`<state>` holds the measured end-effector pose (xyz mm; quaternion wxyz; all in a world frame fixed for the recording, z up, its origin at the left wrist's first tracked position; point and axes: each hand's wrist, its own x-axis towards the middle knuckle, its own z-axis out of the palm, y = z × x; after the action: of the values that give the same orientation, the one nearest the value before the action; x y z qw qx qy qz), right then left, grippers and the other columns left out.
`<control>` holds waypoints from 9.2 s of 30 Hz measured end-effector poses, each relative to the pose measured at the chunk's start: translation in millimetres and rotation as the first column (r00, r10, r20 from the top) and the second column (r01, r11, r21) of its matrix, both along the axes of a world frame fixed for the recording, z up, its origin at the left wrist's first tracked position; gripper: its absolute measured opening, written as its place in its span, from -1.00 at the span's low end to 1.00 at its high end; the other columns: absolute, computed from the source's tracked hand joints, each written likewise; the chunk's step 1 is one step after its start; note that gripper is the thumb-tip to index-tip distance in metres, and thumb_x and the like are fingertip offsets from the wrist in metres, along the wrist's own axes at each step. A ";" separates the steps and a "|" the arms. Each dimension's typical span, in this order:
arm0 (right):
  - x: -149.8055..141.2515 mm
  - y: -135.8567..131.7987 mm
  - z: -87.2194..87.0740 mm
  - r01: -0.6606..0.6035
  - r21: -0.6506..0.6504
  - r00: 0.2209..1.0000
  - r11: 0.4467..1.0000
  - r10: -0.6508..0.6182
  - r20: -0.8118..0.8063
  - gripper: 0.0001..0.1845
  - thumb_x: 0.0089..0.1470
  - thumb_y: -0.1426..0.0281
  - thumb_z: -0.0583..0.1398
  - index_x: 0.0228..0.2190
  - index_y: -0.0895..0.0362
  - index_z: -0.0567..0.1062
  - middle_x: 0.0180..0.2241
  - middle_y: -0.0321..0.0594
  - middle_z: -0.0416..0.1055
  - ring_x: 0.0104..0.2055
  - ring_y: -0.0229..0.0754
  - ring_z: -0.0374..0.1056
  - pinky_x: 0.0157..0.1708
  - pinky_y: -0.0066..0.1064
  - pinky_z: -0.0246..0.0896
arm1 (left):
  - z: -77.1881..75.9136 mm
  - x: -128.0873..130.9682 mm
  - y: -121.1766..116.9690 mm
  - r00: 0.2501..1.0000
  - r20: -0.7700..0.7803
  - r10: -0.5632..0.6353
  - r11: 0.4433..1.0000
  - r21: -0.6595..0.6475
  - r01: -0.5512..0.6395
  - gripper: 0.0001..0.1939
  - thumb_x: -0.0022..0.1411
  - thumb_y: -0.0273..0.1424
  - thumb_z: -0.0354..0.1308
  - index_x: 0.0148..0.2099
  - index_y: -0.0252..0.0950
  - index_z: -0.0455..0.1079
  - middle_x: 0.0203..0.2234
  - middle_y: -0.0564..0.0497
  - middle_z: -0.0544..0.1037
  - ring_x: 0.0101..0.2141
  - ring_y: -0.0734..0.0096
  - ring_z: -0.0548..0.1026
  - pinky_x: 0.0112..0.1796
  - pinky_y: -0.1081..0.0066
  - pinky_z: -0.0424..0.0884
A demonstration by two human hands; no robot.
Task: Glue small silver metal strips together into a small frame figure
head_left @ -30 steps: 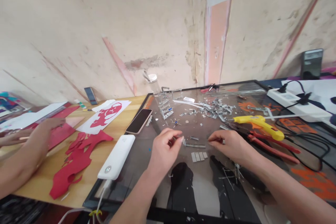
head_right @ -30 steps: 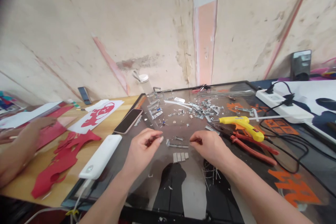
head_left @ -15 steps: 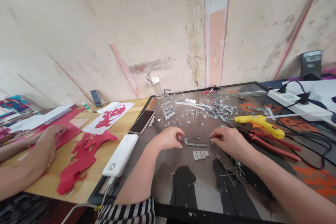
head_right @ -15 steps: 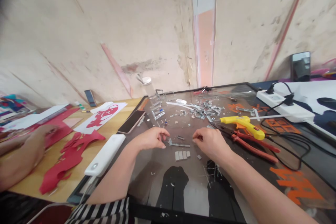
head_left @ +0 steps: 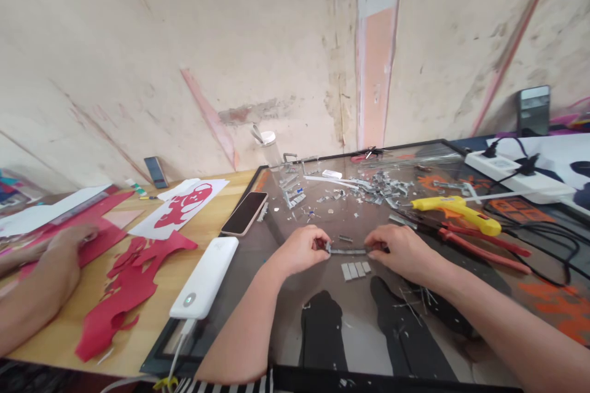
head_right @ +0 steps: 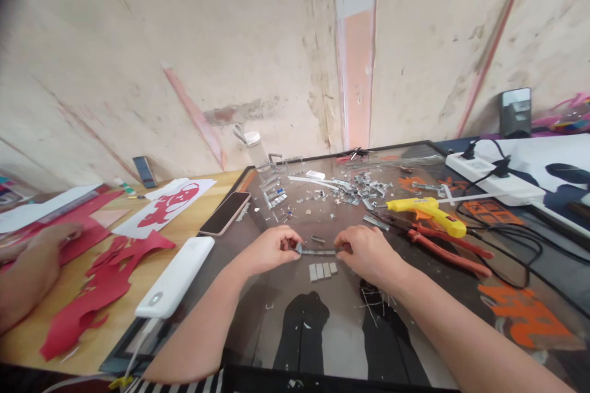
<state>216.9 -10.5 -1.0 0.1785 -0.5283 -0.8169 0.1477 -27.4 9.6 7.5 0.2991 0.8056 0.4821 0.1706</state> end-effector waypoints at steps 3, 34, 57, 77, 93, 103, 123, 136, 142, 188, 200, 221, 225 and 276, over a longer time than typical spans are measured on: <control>-0.7 1.3 -1.1 -0.009 0.003 1.000 1.000 0.009 0.011 -0.79 -0.09 0.44 0.16 -0.37 0.05 0.56 -0.44 -0.26 0.50 -0.31 -0.13 0.36 -0.29 -0.36 0.16 | 0.2 0.9 -2.3 1.000 0.018 -0.004 1.000 0.029 0.003 -0.79 0.00 -0.41 0.16 -0.26 -0.28 0.49 -0.36 0.01 0.46 -0.44 0.44 0.41 -0.39 0.47 0.34; -12.3 -8.6 13.8 -0.081 -0.277 0.753 0.958 -0.123 -0.646 -0.72 -0.09 0.24 0.21 -0.32 0.13 0.49 -0.40 -0.26 0.53 -0.40 -0.22 0.40 -0.40 -0.41 0.30 | 14.3 11.1 -8.2 0.605 0.719 0.341 0.880 -0.471 0.063 -0.53 -0.06 -0.38 0.36 -0.06 -0.35 0.40 -0.33 -0.03 0.51 -0.37 0.45 0.51 -0.37 0.48 0.40; -31.2 -17.9 16.3 -0.081 0.050 0.787 0.995 0.095 -0.609 -0.84 0.02 0.37 0.21 -0.28 0.06 0.47 -0.29 -0.27 0.45 -0.21 -0.19 0.36 -0.13 -0.37 0.23 | 10.6 24.6 -20.1 0.490 0.710 0.506 0.474 -0.703 0.530 -0.64 0.10 -0.22 0.26 -0.23 -0.48 0.46 -0.67 0.07 0.37 -0.74 0.76 0.17 -0.76 0.71 -0.06; -28.7 -18.2 21.7 -0.059 -0.162 0.780 0.985 -0.055 -0.623 -0.77 0.01 0.24 0.19 -0.36 0.11 0.55 -0.37 -0.25 0.52 -0.32 -0.17 0.37 -0.31 -0.39 0.20 | 17.7 29.9 -23.2 0.555 0.774 0.303 0.915 -0.400 0.058 -0.64 -0.03 -0.33 0.36 -0.15 -0.32 0.50 -0.34 0.00 0.49 -0.44 0.57 0.36 -0.41 0.53 0.28; -6.4 -7.9 26.4 0.094 -0.203 0.734 0.975 -0.206 -0.647 -0.64 -0.05 0.12 0.22 -0.30 0.11 0.55 -0.35 -0.21 0.55 -0.34 -0.14 0.40 -0.32 -0.37 0.28 | 18.6 19.2 -16.7 0.584 0.694 0.421 0.819 -0.568 0.084 -0.70 -0.05 -0.28 0.37 -0.27 -0.35 0.52 -0.47 -0.02 0.52 -0.48 0.57 0.36 -0.48 0.56 0.21; 63.0 16.3 39.3 0.436 -0.028 0.776 0.899 -0.392 -0.494 -0.71 -0.06 0.18 0.21 -0.33 0.08 0.57 -0.44 -0.25 0.55 -0.45 -0.16 0.39 -0.44 -0.38 0.23 | 19.8 10.0 -10.2 0.482 0.764 0.428 0.857 -0.513 0.053 -0.74 -0.02 -0.38 0.35 -0.23 -0.34 0.51 -0.43 -0.02 0.53 -0.43 0.54 0.39 -0.48 0.56 0.25; 36.0 17.7 8.5 0.237 0.359 0.773 0.903 -0.399 0.492 -0.76 0.09 0.45 0.09 -0.44 0.16 0.57 -0.34 -0.01 0.46 -0.20 0.04 0.30 -0.28 -0.25 0.04 | 26.0 6.6 -11.0 0.551 0.730 0.405 0.844 -0.531 0.083 -0.76 -0.02 -0.38 0.35 -0.27 -0.35 0.47 -0.40 -0.02 0.51 -0.43 0.54 0.39 -0.48 0.56 0.24; 20.7 17.8 0.6 0.205 0.114 0.962 0.972 -0.178 -0.209 -0.86 0.05 0.41 0.06 -0.39 0.12 0.43 -0.45 -0.25 0.46 -0.39 -0.16 0.34 -0.35 -0.36 0.15 | 23.8 5.1 -12.7 0.604 0.692 0.395 0.835 -0.545 0.078 -0.68 -0.04 -0.35 0.36 -0.21 -0.34 0.45 -0.40 -0.02 0.54 -0.41 0.49 0.45 -0.46 0.54 0.28; 8.1 5.4 13.6 -0.064 -0.413 0.571 0.909 -0.306 -0.762 -0.70 -0.09 0.22 0.29 -0.33 0.11 0.43 -0.41 -0.28 0.49 -0.42 -0.26 0.35 -0.40 -0.44 0.18 | 22.3 7.0 -12.5 0.633 0.683 0.364 0.823 -0.554 0.125 -0.67 -0.05 -0.35 0.36 -0.21 -0.34 0.43 -0.34 -0.07 0.55 -0.36 0.40 0.50 -0.40 0.49 0.34; -9.6 -5.6 10.9 -0.006 -0.363 0.734 0.932 -0.242 -0.634 -0.72 -0.02 0.27 0.20 -0.27 0.12 0.58 -0.47 -0.30 0.52 -0.55 -0.32 0.22 -0.54 -0.48 0.11 | 9.4 11.1 -16.2 0.881 0.456 0.121 0.873 -0.472 0.125 -0.64 0.00 -0.41 0.25 -0.09 -0.31 0.41 -0.44 0.03 0.46 -0.48 0.50 0.38 -0.53 0.53 0.28; -7.5 -6.9 10.5 -0.008 -0.312 0.740 0.950 -0.205 -0.641 -0.67 -0.01 0.19 0.21 -0.25 0.11 0.56 -0.29 -0.21 0.57 -0.26 -0.10 0.44 -0.21 -0.33 0.30 | 13.7 15.2 -19.6 0.867 0.483 0.121 0.889 -0.441 0.122 -0.68 -0.02 -0.47 0.24 -0.13 -0.34 0.44 -0.47 0.04 0.46 -0.45 0.49 0.42 -0.42 0.49 0.31; -8.2 -3.5 14.2 -0.078 -0.372 0.818 0.925 -0.154 -0.554 -0.59 0.01 0.15 0.16 -0.21 0.14 0.59 -0.42 -0.21 0.53 -0.41 -0.20 0.33 -0.39 -0.42 0.20 | 14.6 22.3 -25.4 0.849 0.487 0.203 0.824 -0.553 0.120 -0.63 -0.06 -0.48 0.22 -0.12 -0.35 0.37 -0.44 0.04 0.43 -0.55 0.54 0.36 -0.60 0.54 0.26; -10.3 -1.6 9.5 -0.084 -0.389 0.818 0.917 -0.159 -0.552 -0.59 0.03 0.18 0.14 -0.18 0.14 0.57 -0.43 -0.23 0.52 -0.46 -0.24 0.29 -0.46 -0.45 0.15 | 12.2 24.0 -23.4 0.850 0.481 0.213 0.821 -0.560 0.112 -0.59 -0.08 -0.49 0.22 -0.09 -0.36 0.35 -0.46 0.03 0.46 -0.56 0.56 0.35 -0.60 0.56 0.21; -15.0 -2.5 21.1 0.086 -0.266 0.732 0.960 -0.242 -0.637 -0.65 0.03 0.21 0.13 -0.23 0.13 0.56 -0.36 -0.23 0.58 -0.39 -0.20 0.42 -0.40 -0.43 0.26 | 17.6 15.0 -15.5 0.835 0.509 0.210 0.923 -0.386 0.003 -0.66 0.09 -0.30 0.20 -0.10 -0.36 0.42 -0.40 -0.06 0.55 -0.52 0.54 0.38 -0.58 0.58 0.23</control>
<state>201.9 -13.1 20.1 0.4100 -0.5278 -0.6285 0.3978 -12.4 -6.0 25.0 0.5595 0.6255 0.4449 0.3127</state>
